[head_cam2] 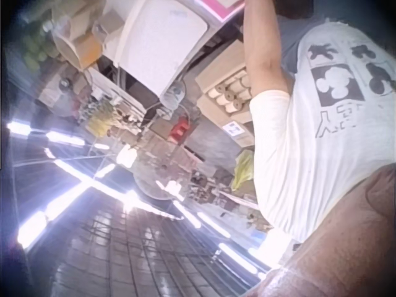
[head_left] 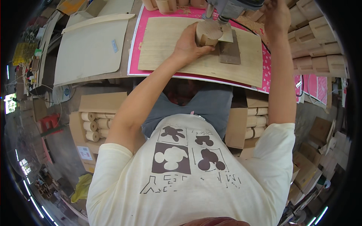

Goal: Operator uses a vertical router/drill press to process small cylindrical wooden blocks.

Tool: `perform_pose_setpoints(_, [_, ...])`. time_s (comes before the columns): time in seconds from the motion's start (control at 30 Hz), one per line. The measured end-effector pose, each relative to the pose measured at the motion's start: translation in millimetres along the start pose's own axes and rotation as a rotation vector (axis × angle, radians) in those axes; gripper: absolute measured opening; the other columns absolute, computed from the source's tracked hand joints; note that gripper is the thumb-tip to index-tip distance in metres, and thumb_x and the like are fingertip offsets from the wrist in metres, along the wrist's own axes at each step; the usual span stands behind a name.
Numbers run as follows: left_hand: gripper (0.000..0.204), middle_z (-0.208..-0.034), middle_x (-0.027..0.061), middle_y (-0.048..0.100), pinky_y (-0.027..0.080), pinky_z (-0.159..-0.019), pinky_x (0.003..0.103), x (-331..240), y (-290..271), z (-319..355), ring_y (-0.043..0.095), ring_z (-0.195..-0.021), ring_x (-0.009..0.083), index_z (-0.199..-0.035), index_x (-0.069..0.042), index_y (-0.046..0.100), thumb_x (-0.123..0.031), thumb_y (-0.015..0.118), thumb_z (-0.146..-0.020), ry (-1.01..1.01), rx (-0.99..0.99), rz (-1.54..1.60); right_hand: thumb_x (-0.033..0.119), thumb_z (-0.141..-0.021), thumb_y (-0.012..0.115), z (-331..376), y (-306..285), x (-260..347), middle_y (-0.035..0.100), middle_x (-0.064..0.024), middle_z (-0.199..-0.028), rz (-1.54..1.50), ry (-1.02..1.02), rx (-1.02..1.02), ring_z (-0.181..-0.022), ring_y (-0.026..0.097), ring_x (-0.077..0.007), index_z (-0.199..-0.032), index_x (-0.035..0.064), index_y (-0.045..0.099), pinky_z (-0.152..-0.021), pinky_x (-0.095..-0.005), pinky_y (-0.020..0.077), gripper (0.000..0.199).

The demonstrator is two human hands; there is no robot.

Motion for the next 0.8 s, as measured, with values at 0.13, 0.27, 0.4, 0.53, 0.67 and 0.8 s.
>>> perform_pose_setpoints(0.13, [0.09,-0.143,0.0225,0.071,0.054,-0.116,0.048,-19,7,-4,0.067,-0.135,0.0414,-0.154,-0.004,0.06,-0.027,0.103,-0.079,0.017,0.041,0.042,0.045,-0.116,0.063,-27,21,53,0.076,0.0032,-0.099,0.162,-0.043,0.055,-0.083,0.066,-0.0083,-0.128,0.0064,0.081,-0.074,-0.0275,0.0513,0.045])
perform_pose_setpoints(0.27, [0.095,-0.147,0.0217,0.069,0.053,-0.119,0.047,-12,6,-5,0.066,-0.139,0.0372,-0.16,-0.003,0.054,-0.027,0.103,-0.081,-0.021,0.088,0.019,0.042,-0.116,0.062,-14,43,56,0.083,-0.0034,-0.115,0.136,-0.068,0.102,-0.1,0.074,-0.0133,-0.137,0.0063,0.082,-0.085,-0.0312,0.0554,0.046])
perform_pose_setpoints(0.4, [0.099,-0.149,0.0221,0.067,0.051,-0.121,0.045,-14,4,-1,0.066,-0.14,0.0354,-0.164,-0.002,0.05,-0.026,0.103,-0.084,-0.029,0.074,-0.05,0.042,-0.117,0.059,8,22,71,0.081,-0.0026,-0.111,0.197,-0.04,0.094,-0.101,0.072,-0.0121,-0.131,0.0068,0.082,-0.088,-0.0291,0.0538,0.044])
perform_pose_setpoints(0.53, [0.093,-0.144,0.0219,0.069,0.055,-0.116,0.049,-9,8,-4,0.066,-0.135,0.0413,-0.156,-0.005,0.058,-0.029,0.103,-0.078,-0.006,0.023,-0.03,0.039,-0.119,0.057,57,14,92,0.077,0.0003,-0.112,0.329,-0.24,0.236,-0.102,0.068,-0.0093,-0.122,0.009,0.081,-0.088,-0.0262,0.0509,0.039])
perform_pose_setpoints(0.67, [0.095,-0.146,0.0221,0.069,0.054,-0.117,0.048,-1,3,-2,0.066,-0.137,0.0412,-0.157,-0.004,0.058,-0.03,0.104,-0.077,0.013,0.021,-0.027,0.028,-0.121,0.055,90,1,54,0.081,-0.0095,-0.129,0.402,-0.381,0.025,-0.102,0.072,-0.016,-0.135,-0.0032,0.074,-0.089,-0.0337,0.0565,0.039])
perform_pose_setpoints(0.8, [0.096,-0.148,0.0224,0.068,0.054,-0.118,0.049,-9,8,-2,0.065,-0.139,0.0417,-0.157,-0.004,0.057,-0.03,0.104,-0.078,-0.018,0.035,-0.082,0.024,-0.121,0.055,127,-16,22,0.08,-0.0115,-0.129,0.464,-0.526,-0.086,-0.104,0.071,-0.0165,-0.135,-0.0027,0.074,-0.094,-0.0336,0.0565,0.035])
Point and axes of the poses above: each hand's wrist, its own z-axis away from the middle knuckle, its own y-axis out of the palm, x = y × z, the point moved 4 cm from there along -z, towards the middle knuckle
